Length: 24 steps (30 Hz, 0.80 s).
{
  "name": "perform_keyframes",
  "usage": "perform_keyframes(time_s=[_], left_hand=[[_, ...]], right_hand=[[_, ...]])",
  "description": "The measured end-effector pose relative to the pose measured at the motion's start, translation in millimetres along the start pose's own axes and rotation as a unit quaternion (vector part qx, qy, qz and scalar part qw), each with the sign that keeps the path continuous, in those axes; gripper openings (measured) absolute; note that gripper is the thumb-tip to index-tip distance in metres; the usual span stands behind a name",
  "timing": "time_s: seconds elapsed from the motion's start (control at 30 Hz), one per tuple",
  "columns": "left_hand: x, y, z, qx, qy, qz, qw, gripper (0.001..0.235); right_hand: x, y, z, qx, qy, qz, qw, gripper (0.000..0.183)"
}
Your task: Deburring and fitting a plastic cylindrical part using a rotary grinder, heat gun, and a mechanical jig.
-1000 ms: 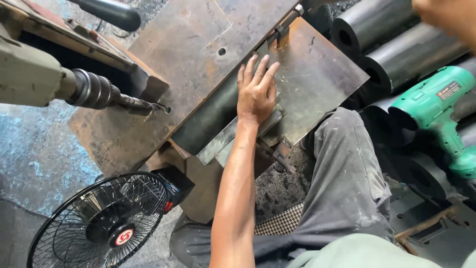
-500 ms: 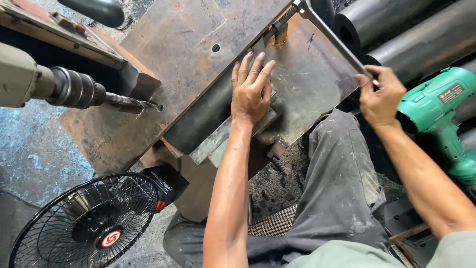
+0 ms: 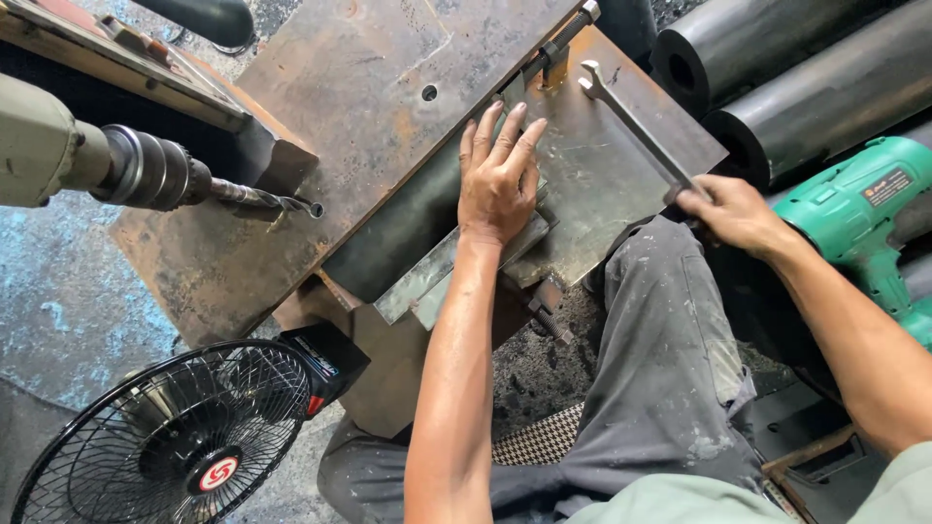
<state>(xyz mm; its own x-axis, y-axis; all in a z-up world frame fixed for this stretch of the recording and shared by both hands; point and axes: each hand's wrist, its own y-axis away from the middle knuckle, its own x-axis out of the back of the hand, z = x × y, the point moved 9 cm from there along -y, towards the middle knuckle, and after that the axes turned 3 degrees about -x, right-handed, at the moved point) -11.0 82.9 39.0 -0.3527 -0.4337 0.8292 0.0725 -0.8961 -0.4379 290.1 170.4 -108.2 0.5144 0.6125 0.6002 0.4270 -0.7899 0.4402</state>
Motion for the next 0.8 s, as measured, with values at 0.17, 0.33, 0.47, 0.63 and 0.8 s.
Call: perform_keyframes(time_s=[0.17,0.33,0.47,0.63,0.8], left_hand=[[2,1,0,0.002,-0.011,-0.003,1.0,0.045],[5,0,2,0.005,-0.003,0.004,1.0,0.043],[6,1,3,0.008,-0.004,0.002,1.0,0.042],[7,0,3,0.004,-0.003,0.006,1.0,0.043],[6,1,2,0.008,-0.007,0.005,1.0,0.042]], right_hand=[[14,1,7,0.044,-0.006,0.09,0.995,0.033],[26,-8,-8,0.029,-0.062,0.13,0.989,0.039],[29,-9,-20,0.081,0.0,0.156,0.984,0.032],[40,-6,-34,0.127,0.016,0.174,0.976,0.029],[47,-17,-46,0.091,0.067,0.161,0.98,0.029]])
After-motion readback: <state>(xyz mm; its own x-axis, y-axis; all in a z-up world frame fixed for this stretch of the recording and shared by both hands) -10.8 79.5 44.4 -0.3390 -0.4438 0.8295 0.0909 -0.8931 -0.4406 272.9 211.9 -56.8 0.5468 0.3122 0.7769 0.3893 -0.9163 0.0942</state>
